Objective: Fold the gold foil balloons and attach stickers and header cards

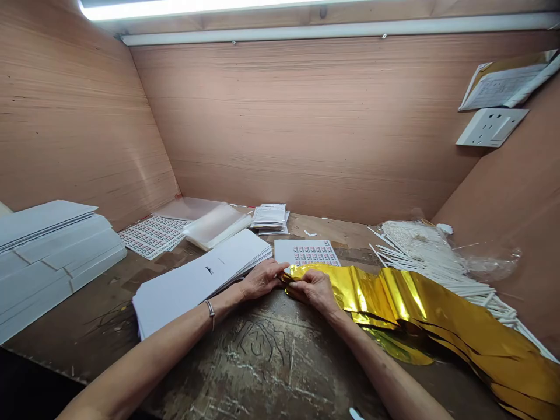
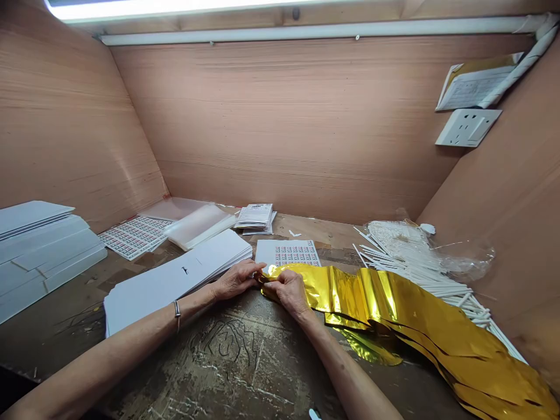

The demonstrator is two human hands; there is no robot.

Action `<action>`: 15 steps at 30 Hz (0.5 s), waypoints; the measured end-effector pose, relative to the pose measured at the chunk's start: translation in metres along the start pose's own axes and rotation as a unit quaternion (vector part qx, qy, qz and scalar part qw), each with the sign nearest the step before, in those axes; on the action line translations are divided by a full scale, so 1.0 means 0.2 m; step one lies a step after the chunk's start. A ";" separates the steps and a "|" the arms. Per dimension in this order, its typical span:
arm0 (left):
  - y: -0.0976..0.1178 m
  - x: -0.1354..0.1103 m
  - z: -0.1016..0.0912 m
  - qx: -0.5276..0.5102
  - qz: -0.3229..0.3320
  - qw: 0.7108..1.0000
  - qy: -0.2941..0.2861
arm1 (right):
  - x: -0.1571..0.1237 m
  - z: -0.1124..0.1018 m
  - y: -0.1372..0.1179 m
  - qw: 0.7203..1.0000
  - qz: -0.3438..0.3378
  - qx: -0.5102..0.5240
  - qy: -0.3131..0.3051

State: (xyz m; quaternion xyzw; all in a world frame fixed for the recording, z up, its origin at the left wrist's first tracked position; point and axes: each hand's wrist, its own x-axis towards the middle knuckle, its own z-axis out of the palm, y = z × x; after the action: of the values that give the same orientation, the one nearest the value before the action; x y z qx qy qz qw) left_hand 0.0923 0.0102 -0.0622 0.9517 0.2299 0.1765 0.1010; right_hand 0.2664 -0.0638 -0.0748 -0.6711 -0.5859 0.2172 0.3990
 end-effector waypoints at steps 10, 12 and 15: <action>-0.01 -0.04 -0.01 0.088 0.073 0.993 -0.026 | 0.02 -0.07 0.02 0.957 0.087 0.276 0.032; 0.00 -0.05 -0.02 0.113 0.096 0.988 -0.040 | 0.02 -0.13 0.01 0.948 0.082 0.299 0.064; 0.01 -0.05 -0.02 0.128 0.098 0.986 -0.040 | 0.02 -0.35 0.04 0.952 0.050 0.260 0.153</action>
State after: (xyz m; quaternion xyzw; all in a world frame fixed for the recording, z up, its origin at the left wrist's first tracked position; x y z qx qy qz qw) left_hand 0.0839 0.0038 -0.0597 0.9810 0.1519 0.1168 -0.0300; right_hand 0.3255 -0.0786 -0.0398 -0.5979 -0.4071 0.2765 0.6327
